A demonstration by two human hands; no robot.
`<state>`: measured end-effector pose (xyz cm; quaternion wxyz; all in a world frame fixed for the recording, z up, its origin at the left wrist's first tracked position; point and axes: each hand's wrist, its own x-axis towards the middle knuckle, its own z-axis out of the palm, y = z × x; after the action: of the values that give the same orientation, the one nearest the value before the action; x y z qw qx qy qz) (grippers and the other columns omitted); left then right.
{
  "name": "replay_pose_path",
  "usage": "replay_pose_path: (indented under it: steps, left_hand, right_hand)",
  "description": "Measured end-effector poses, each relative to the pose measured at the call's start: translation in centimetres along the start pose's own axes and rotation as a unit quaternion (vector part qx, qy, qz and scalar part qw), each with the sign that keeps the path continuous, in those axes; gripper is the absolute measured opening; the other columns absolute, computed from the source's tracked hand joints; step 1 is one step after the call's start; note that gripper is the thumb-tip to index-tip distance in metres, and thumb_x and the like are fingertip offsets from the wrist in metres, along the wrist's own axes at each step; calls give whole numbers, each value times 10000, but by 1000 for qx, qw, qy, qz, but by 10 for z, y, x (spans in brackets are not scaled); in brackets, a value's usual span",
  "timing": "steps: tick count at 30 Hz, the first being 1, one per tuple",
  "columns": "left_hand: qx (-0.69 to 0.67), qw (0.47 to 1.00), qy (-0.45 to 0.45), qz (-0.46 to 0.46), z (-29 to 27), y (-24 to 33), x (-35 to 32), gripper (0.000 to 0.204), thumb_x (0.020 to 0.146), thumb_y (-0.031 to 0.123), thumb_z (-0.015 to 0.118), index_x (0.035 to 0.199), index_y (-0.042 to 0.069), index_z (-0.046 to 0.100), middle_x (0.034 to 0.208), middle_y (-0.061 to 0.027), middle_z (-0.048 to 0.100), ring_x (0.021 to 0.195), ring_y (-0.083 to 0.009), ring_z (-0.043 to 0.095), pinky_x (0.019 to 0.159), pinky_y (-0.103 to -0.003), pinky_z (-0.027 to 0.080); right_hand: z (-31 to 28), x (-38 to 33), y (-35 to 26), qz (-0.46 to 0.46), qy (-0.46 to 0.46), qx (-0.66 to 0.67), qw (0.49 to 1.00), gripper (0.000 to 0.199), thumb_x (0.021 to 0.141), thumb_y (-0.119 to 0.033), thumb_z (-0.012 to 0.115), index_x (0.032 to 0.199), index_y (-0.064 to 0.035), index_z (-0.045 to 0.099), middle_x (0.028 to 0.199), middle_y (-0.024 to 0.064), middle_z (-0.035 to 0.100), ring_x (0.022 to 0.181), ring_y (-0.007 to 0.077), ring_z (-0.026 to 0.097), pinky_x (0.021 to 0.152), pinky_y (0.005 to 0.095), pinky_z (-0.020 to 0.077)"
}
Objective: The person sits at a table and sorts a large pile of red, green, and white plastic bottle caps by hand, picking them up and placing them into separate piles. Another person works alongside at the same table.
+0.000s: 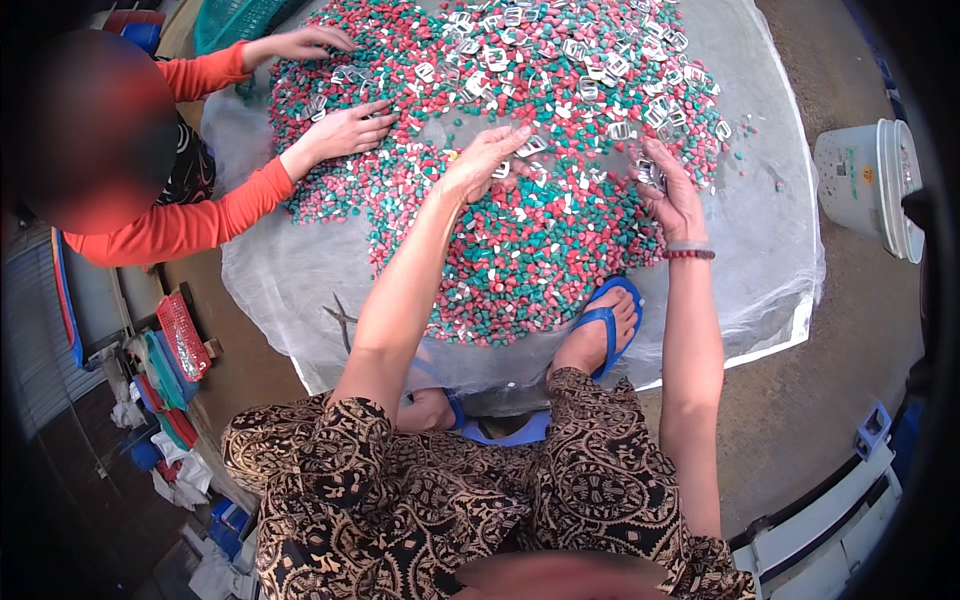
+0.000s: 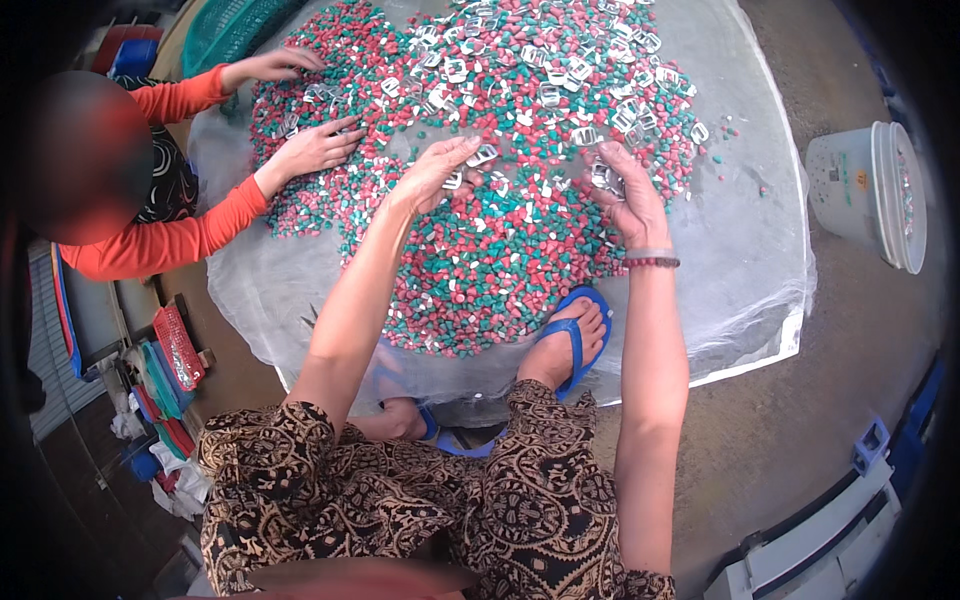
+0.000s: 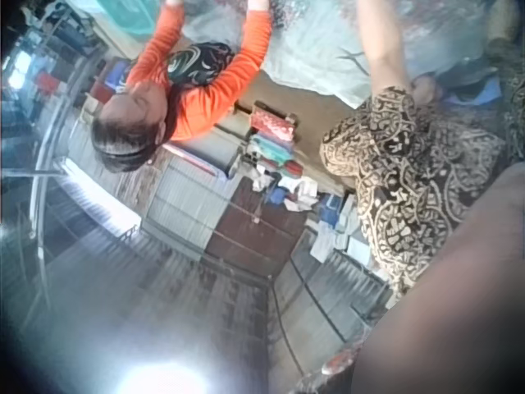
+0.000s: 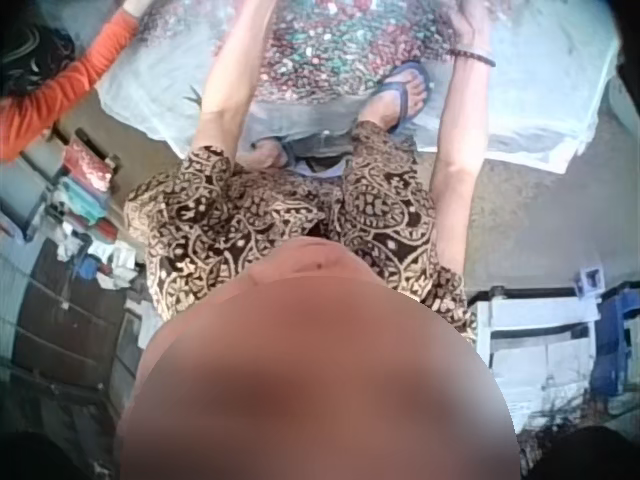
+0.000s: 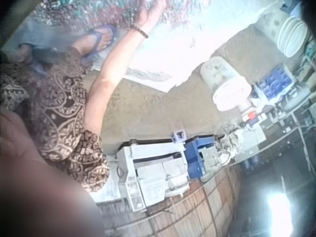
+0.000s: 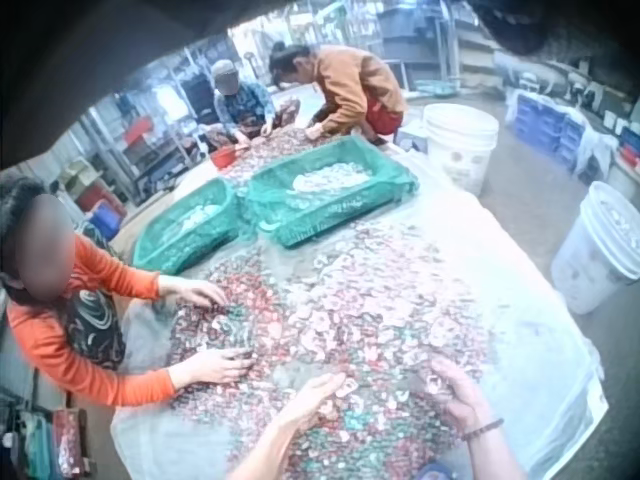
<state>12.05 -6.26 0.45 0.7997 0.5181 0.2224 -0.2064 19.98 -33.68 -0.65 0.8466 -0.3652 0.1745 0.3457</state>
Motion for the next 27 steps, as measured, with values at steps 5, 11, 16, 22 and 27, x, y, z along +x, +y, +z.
replay_pose_path:
  steps: [5,11,16,22,27]
  left_hand:
    - [24,999,-8,23,8,11,-8,375,825,63,670,1135,4,469,948,-141,608,823,-205,653,558,-272,533]
    - [52,998,-24,26,11,14,-16,399,802,-17,652,1168,21,498,1048,-131,593,865,-203,652,656,-269,567]
    - [516,845,144,15,4,6,-16,485,776,79,703,1195,-47,494,789,-142,667,583,-174,651,570,-266,534]
    - [193,978,73,6,-1,11,-12,440,908,166,567,1299,21,426,926,-137,645,636,-147,606,537,-244,508]
    - [156,986,51,20,-3,15,-11,378,941,85,442,1315,41,418,935,-116,614,649,-133,595,540,-235,511]
  right_hand:
    - [-6,55,-5,-162,82,-619,764,272,826,-166,625,1065,-51,565,924,164,625,801,308,647,624,379,503]
    - [-28,78,19,-221,156,-795,542,355,810,-204,603,1135,-81,532,1038,203,577,924,412,584,788,483,477]
    - [-36,67,25,-223,169,-759,587,424,795,-203,653,1175,-88,503,1045,220,572,1001,394,555,835,456,459]
    - [-21,48,25,-245,130,-805,524,394,821,-154,597,1203,-202,514,1054,203,562,944,383,589,769,472,489]
    - [-4,46,41,-249,49,-806,535,181,834,-201,585,968,-79,582,957,186,588,788,401,601,679,483,489]
